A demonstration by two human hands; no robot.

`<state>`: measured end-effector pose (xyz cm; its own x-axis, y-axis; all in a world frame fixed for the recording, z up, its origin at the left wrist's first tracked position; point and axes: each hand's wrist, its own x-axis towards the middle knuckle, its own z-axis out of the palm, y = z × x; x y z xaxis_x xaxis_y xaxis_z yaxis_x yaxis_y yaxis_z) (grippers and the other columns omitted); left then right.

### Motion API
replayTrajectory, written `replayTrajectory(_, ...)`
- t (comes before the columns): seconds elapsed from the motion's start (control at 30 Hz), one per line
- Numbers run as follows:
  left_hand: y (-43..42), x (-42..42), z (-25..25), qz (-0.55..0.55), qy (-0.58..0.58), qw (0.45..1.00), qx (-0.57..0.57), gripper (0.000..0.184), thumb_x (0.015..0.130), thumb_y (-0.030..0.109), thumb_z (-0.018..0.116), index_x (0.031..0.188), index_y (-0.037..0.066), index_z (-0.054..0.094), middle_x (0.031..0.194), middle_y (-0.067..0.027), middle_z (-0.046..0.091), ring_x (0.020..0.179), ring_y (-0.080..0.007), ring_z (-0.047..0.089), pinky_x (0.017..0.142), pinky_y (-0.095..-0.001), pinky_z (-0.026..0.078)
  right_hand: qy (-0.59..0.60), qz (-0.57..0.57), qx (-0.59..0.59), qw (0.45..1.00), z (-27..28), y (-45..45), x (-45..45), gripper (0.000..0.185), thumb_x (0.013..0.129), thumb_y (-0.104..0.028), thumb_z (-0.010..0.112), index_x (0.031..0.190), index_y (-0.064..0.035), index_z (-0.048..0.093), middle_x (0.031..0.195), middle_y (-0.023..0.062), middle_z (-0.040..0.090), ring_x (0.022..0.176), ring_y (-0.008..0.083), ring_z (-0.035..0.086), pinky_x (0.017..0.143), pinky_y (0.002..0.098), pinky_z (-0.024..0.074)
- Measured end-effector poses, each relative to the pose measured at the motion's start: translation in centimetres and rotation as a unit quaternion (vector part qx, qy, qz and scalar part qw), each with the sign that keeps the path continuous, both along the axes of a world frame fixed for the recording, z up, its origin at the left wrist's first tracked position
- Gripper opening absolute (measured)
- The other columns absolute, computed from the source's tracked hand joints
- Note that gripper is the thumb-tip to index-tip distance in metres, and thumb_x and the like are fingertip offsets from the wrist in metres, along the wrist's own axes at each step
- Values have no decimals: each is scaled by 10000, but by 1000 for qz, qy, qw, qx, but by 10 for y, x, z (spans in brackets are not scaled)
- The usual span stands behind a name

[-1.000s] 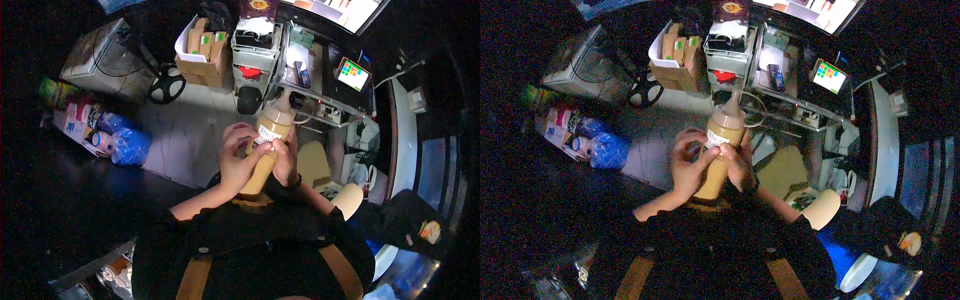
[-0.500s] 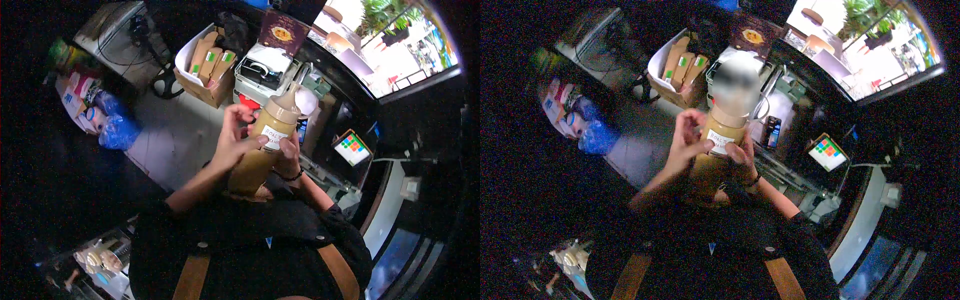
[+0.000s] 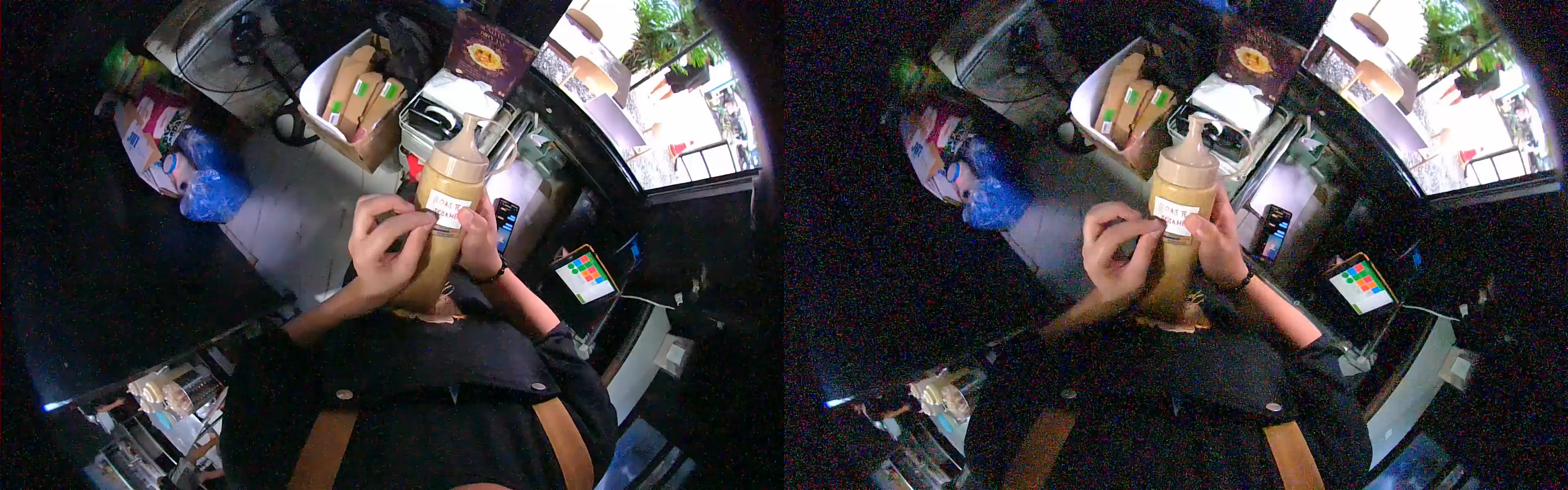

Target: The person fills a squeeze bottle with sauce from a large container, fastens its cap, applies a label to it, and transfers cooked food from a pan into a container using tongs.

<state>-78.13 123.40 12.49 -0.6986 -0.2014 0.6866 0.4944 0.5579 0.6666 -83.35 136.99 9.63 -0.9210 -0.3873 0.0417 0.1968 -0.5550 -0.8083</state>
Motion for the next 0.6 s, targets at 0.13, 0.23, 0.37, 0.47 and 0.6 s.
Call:
replayTrajectory(0.13, 4, -5, 8, -25, -75, 995, 62, 196, 663, 22, 743, 842, 31, 664, 906, -105, 575, 820, -215, 569, 739, -307, 465, 31, -54, 46, 997, 9, 1, -3, 546, 787, -186, 576, 1246, 4, 349, 1169, 134, 527, 1048, 213, 550, 911, 334, 435)
replayTrajectory(0.23, 8, -15, 9, -60, -76, 989, 115, 273, 665, 43, 753, 918, 27, 650, 981, -124, 580, 876, -224, 580, 780, -314, 470, 49, -110, 51, 991, 6, -1, -1, 566, 778, -190, 588, 1249, 5, 341, 1163, 136, 522, 1036, 218, 553, 902, 340, 442)
replayTrajectory(0.37, 5, -16, 12, -93, -94, 980, 146, 349, 668, 78, 770, 975, 27, 612, 1116, -167, 563, 1003, -254, 573, 862, -338, 457, 59, -129, 5, 990, 14, -15, 5, 578, 780, -157, 567, 1270, -5, 302, 1145, 144, 520, 1017, 235, 557, 889, 355, 454)
replayTrajectory(0.47, 1, -15, 4, -76, -136, 972, 175, 359, 679, 100, 770, 983, 32, 591, 1163, -185, 541, 1071, -270, 543, 885, -342, 433, 42, -95, 47, 993, 4, -15, 3, 587, 811, -152, 521, 1318, -23, 255, 1202, 148, 483, 1068, 248, 528, 918, 367, 430)
replayTrajectory(0.6, -6, -21, -10, -48, -153, 965, 209, 312, 738, 129, 727, 985, 32, 563, 1186, -198, 523, 1094, -280, 524, 897, -341, 410, 8, -75, 88, 993, -4, -26, -4, 605, 833, -132, 475, 1368, -49, 206, 1231, 141, 459, 1095, 248, 508, 934, 369, 414)
